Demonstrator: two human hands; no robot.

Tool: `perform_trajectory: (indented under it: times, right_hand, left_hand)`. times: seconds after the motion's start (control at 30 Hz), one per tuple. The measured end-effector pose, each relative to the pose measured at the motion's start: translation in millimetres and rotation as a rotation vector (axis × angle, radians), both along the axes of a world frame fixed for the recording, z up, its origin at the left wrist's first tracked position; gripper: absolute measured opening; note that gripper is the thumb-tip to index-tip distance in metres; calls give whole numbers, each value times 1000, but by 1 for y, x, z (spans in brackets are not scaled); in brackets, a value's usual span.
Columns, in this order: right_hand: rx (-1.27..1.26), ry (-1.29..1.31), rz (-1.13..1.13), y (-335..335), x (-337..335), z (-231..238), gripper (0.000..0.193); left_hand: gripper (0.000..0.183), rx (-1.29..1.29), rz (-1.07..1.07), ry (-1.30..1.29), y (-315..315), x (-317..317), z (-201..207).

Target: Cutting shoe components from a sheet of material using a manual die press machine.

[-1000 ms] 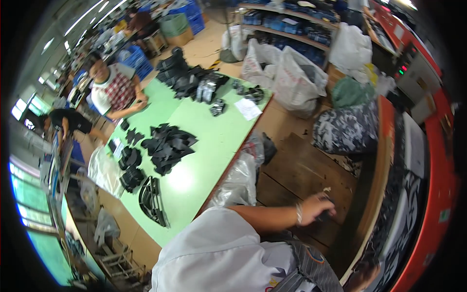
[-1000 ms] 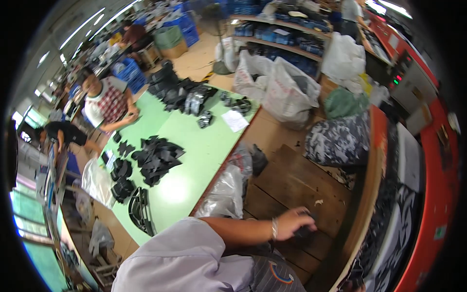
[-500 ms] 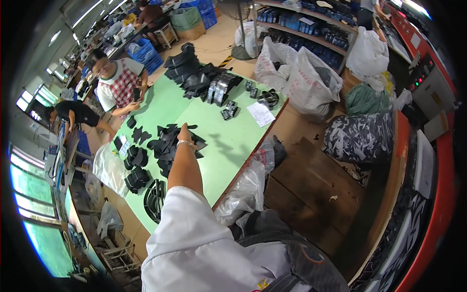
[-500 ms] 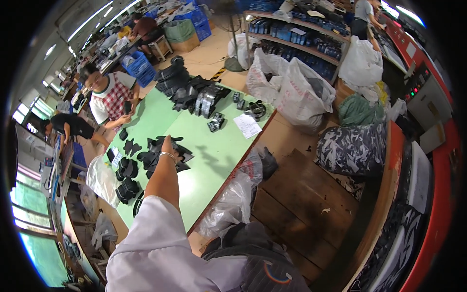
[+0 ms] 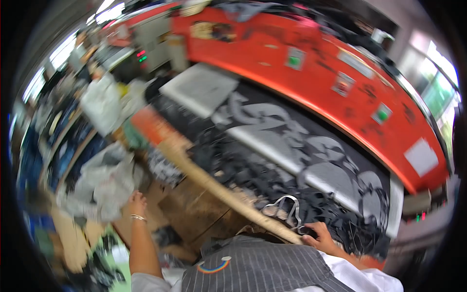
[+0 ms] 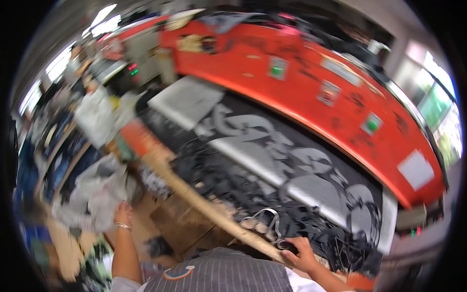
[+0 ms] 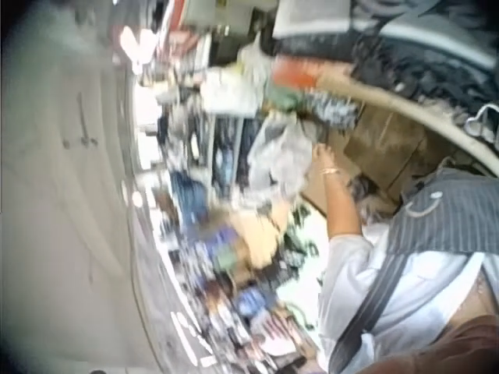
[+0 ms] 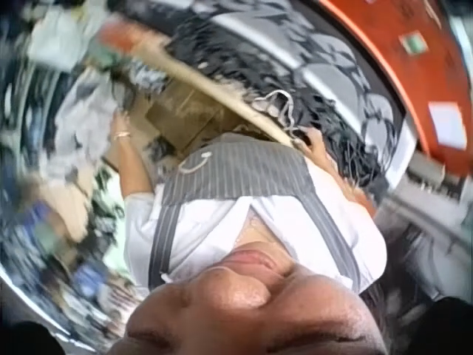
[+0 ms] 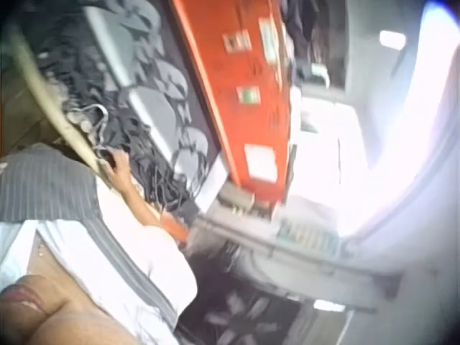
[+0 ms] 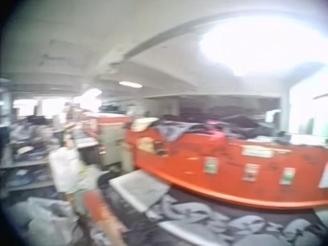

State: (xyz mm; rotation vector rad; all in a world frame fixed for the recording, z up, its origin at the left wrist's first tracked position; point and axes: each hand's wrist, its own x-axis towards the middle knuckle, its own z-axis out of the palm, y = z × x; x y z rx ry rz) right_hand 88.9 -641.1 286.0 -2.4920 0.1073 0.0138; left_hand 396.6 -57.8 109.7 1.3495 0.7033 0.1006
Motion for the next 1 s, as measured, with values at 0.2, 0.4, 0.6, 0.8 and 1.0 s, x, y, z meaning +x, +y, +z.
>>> perform_trajectory:
  times: [0.2,0.4,0.6,0.8,1.0]
  right_hand:
    - [-51,-94,-459,-119,0,55,44]
    - [-588,-182,-1015,-310,0,12,48]
    - [-462,279,-1739,-358,-20,38,69]
    - [-563,267,-1833,-386,-56,22,51]
    - [-616,294,-1711,-412,-53,9,31]
  left_hand:
    - [25,311,-528,-556,-237,188,138]
    - [27,791,-683,-634,-332,364,104]
    - [47,1343,-661,-614,-464,417,91]
    - [78,1541,-903,-159,-528,421,144]
    - [77,1602,-795,-306,-505,475,123]
